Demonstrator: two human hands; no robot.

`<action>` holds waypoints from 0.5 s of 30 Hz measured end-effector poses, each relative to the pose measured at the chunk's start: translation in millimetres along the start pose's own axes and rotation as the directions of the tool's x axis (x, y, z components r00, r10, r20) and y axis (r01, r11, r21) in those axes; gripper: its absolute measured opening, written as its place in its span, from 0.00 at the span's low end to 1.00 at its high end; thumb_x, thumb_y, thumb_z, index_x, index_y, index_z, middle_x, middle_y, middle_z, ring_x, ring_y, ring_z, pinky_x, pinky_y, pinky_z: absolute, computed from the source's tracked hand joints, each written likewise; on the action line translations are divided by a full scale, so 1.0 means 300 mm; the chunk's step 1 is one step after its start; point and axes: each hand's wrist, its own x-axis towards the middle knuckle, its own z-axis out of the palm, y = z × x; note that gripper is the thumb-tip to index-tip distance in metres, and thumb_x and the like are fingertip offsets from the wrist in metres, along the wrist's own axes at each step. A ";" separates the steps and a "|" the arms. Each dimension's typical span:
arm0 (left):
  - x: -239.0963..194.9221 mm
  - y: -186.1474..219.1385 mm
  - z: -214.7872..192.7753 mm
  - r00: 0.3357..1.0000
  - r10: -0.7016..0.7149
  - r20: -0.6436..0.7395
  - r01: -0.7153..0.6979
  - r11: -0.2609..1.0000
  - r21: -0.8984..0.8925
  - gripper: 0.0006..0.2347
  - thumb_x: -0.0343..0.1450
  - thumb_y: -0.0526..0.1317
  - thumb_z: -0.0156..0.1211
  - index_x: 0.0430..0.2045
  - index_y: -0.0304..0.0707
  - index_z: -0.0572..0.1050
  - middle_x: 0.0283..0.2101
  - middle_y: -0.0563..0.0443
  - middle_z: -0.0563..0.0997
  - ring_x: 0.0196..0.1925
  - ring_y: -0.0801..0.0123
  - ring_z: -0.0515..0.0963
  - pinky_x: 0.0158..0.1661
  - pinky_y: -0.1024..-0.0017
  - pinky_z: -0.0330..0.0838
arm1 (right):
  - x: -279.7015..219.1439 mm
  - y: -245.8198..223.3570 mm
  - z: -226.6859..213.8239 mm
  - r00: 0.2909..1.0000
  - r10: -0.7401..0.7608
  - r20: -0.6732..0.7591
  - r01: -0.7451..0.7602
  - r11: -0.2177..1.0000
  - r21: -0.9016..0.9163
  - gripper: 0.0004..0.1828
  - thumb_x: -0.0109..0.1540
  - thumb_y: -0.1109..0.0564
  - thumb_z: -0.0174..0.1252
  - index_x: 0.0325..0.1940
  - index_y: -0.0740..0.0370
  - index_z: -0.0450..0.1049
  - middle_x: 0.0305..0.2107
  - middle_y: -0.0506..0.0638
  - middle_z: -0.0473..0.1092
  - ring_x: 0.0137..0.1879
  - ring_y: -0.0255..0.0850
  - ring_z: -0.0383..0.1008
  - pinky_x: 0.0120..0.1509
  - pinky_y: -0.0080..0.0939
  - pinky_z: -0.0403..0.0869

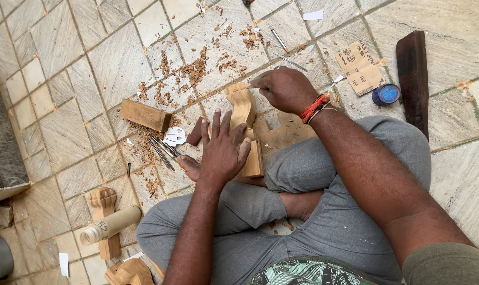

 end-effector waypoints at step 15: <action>-0.123 0.167 0.137 0.934 -0.357 0.013 0.294 0.748 -0.595 0.52 0.60 0.40 0.72 0.69 0.13 0.35 0.57 0.22 0.68 0.57 0.38 0.74 0.59 0.55 0.71 | -0.050 -0.166 0.125 0.944 -0.180 0.278 0.253 0.933 -0.255 0.31 0.62 0.55 0.56 0.71 0.51 0.64 0.70 0.42 0.62 0.49 0.51 0.76 0.45 0.51 0.77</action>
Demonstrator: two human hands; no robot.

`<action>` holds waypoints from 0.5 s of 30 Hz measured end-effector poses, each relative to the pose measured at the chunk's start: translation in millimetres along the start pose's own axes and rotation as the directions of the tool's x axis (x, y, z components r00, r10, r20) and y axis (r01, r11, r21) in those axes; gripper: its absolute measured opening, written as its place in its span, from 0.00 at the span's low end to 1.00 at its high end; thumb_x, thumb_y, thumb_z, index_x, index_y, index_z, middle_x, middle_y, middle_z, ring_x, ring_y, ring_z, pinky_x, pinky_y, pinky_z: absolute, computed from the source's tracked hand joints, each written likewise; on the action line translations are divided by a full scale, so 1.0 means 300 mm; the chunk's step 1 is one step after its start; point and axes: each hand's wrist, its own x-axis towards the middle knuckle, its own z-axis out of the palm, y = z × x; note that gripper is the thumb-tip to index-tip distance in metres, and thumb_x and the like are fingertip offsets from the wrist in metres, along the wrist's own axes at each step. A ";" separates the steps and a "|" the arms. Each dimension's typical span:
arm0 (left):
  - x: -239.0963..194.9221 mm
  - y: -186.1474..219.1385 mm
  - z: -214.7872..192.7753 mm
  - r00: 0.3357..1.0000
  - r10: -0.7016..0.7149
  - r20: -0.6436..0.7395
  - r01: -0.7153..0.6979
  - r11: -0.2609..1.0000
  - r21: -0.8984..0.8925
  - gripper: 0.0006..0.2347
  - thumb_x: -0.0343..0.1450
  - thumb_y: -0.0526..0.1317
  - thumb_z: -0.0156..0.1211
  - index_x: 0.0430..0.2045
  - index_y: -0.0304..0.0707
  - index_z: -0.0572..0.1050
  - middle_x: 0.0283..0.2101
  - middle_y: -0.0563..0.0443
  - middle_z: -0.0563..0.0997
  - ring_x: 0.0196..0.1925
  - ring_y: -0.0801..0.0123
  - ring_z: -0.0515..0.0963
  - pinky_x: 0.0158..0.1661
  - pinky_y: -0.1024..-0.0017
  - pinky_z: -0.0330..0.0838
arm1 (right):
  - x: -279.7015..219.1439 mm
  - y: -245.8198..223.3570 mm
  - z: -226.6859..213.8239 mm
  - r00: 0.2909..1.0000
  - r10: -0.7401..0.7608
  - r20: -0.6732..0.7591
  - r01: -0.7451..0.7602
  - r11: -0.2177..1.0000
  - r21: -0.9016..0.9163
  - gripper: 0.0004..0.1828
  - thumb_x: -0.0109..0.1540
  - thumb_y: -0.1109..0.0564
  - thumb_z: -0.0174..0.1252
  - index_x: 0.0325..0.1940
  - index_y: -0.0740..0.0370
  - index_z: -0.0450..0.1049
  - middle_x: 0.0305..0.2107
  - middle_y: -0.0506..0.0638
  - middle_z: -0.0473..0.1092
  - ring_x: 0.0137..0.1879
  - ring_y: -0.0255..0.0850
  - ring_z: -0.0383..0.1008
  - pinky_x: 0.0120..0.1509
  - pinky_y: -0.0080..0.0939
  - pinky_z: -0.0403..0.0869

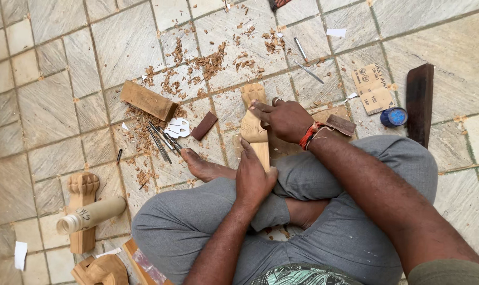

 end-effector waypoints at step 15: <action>0.032 0.030 -0.356 0.861 0.078 -0.503 -0.199 0.961 -0.191 0.31 0.64 0.43 0.75 0.58 0.30 0.66 0.52 0.38 0.77 0.54 0.57 0.82 0.53 0.63 0.78 | -0.029 -0.008 0.047 0.987 0.161 -0.011 -0.160 0.986 0.050 0.37 0.63 0.57 0.56 0.77 0.51 0.55 0.68 0.51 0.64 0.42 0.56 0.79 0.43 0.56 0.78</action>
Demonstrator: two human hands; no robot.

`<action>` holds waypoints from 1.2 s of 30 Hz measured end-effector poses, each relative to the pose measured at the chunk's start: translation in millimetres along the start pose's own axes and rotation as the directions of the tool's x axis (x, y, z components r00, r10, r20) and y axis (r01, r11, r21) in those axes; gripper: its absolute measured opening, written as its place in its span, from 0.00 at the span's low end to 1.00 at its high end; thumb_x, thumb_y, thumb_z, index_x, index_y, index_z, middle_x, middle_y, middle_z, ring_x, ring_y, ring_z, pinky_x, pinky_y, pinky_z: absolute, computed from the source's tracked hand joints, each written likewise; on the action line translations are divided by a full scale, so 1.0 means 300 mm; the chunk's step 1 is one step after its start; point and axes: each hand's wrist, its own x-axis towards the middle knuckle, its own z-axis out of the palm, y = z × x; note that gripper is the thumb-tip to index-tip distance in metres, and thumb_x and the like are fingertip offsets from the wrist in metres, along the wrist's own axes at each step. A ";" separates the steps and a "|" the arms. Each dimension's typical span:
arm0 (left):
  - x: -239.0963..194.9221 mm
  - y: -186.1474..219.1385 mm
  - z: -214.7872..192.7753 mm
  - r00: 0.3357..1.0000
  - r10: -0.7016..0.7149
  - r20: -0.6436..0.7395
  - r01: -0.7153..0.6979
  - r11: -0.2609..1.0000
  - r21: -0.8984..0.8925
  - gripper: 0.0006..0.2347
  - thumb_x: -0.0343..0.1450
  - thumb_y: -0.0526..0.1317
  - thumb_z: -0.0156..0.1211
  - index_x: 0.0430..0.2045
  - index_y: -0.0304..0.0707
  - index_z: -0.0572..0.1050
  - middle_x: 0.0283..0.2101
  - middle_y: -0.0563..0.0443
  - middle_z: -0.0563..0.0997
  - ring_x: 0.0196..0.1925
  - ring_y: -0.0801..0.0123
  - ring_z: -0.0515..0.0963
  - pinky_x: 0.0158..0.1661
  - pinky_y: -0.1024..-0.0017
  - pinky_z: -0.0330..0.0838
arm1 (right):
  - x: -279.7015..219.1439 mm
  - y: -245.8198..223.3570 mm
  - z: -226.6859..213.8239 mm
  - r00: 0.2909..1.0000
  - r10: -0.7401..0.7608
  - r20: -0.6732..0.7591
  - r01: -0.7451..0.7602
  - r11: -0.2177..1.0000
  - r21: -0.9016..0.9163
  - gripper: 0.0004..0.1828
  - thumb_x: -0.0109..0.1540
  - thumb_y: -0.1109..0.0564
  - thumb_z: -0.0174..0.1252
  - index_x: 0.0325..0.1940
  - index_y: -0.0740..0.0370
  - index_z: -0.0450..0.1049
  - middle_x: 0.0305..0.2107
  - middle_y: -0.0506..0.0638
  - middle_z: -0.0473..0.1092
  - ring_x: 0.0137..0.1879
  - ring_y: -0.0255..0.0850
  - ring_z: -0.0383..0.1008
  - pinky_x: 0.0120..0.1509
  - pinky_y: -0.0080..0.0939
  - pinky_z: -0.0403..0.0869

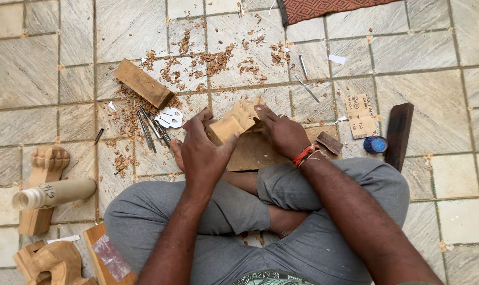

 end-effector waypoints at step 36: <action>0.402 -0.207 0.146 0.972 0.107 -0.207 -0.123 0.990 -0.069 0.11 0.68 0.31 0.68 0.43 0.38 0.76 0.43 0.51 0.78 0.39 0.73 0.82 0.36 0.75 0.86 | 0.147 0.008 0.042 0.980 0.193 -0.036 -0.174 0.938 0.300 0.26 0.71 0.52 0.45 0.75 0.50 0.60 0.71 0.49 0.61 0.65 0.50 0.72 0.65 0.49 0.72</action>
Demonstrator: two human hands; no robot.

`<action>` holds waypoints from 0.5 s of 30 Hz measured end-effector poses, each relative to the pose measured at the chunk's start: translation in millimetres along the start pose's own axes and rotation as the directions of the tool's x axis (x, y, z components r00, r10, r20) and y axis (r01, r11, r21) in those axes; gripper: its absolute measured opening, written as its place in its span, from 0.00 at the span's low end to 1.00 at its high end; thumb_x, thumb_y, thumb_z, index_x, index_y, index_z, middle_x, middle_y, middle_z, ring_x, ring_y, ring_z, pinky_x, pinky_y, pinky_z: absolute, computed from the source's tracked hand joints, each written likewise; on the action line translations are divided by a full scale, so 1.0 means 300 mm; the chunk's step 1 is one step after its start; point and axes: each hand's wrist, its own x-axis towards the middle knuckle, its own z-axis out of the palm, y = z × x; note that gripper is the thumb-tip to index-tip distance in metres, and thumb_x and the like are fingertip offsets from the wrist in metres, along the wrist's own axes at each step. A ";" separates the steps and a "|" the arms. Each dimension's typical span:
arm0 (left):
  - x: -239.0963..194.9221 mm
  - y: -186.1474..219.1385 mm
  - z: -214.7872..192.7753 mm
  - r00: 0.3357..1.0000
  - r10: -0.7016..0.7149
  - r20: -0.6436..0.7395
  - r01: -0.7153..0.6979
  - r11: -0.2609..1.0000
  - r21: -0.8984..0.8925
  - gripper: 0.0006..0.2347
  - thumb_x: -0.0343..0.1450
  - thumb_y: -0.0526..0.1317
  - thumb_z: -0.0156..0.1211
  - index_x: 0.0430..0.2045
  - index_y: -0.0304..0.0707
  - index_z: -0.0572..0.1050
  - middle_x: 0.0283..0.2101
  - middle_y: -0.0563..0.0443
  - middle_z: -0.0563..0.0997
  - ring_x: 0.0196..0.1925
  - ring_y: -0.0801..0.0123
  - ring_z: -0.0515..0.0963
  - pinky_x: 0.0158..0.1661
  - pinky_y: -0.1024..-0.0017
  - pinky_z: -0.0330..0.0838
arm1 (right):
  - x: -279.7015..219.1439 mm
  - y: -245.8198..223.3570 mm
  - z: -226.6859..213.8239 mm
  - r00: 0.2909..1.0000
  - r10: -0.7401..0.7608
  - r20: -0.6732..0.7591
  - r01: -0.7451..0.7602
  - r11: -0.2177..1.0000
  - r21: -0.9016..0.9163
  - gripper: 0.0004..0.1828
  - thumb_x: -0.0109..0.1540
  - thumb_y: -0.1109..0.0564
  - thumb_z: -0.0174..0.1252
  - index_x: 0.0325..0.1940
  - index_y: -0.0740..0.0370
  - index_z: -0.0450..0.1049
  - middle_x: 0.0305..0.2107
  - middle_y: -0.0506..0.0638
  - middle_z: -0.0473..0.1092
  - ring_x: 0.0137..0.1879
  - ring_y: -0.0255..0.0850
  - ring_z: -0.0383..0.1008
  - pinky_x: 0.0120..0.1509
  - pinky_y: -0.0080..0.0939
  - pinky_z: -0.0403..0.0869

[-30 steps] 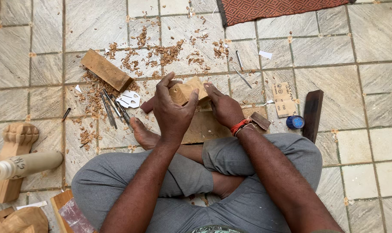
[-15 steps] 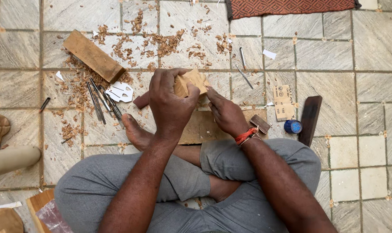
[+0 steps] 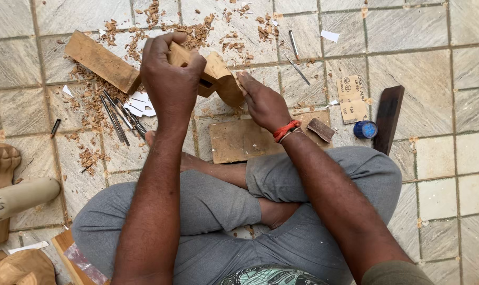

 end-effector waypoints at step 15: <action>0.028 -0.085 -0.027 0.996 -0.050 0.079 0.062 0.985 -0.163 0.06 0.71 0.32 0.64 0.38 0.41 0.74 0.41 0.55 0.76 0.42 0.75 0.80 0.43 0.75 0.86 | -0.061 -0.030 0.025 0.987 0.106 0.121 -0.078 0.974 -0.215 0.27 0.72 0.59 0.39 0.77 0.53 0.57 0.74 0.47 0.58 0.35 0.45 0.81 0.38 0.42 0.80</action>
